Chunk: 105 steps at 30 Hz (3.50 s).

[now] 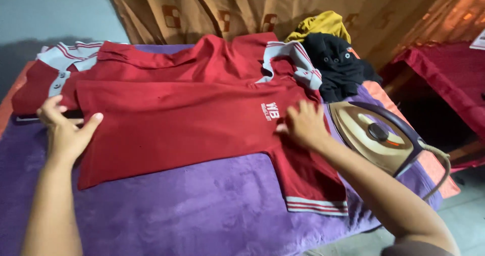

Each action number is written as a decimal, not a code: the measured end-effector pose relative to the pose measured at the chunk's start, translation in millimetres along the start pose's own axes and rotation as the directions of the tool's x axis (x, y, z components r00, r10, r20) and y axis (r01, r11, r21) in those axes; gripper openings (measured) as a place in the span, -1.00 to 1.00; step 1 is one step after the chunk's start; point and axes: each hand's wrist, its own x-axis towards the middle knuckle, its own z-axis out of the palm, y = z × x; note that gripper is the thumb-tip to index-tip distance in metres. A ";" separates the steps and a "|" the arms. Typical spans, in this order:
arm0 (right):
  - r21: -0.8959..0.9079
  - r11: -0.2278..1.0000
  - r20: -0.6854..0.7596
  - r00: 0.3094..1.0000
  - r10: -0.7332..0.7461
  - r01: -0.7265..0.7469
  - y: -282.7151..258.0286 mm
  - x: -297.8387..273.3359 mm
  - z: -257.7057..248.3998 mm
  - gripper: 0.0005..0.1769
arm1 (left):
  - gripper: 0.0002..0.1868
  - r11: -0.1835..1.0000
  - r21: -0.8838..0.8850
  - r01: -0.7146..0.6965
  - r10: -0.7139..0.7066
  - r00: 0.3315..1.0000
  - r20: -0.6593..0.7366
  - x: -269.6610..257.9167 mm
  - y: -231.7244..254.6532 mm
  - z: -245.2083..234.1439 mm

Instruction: The person irons a red polo shirt on a purple-covered surface, smoothing the fabric and pressing the collar and sleeves. They fold the shirt neatly after ironing and place it aside, then unfold another red shirt and continue ironing it.

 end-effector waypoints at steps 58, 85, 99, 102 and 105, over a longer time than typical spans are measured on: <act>0.135 0.865 0.668 0.690 0.280 -0.482 18.1 -78.5 -176.6 -0.36 | -0.94 0.191 -0.516 -0.835 0.972 0.087 0.220 -203.6 316.5 167.4; 0.049 0.915 0.545 0.778 0.312 -0.401 -40.2 -113.6 -159.8 -0.44 | -0.35 0.866 0.466 0.184 -0.179 0.982 -0.057 -38.0 -54.0 -3.7; 0.169 0.893 0.544 0.795 0.267 -0.416 -42.3 -79.3 -159.0 -0.48 | -0.49 0.838 0.496 0.229 -0.342 0.928 0.150 -42.1 -70.9 -0.5; 0.144 0.918 0.527 0.814 0.244 -0.369 -28.3 -116.5 -153.2 -0.50 | -0.47 0.796 0.566 0.213 -0.360 0.919 0.160 -39.0 -89.7 3.9; 0.081 0.907 0.571 0.765 0.298 -0.414 -28.8 -141.1 -167.0 -0.54 | -0.16 0.775 0.536 0.336 -0.517 0.824 0.230 -34.6 -41.1 -8.9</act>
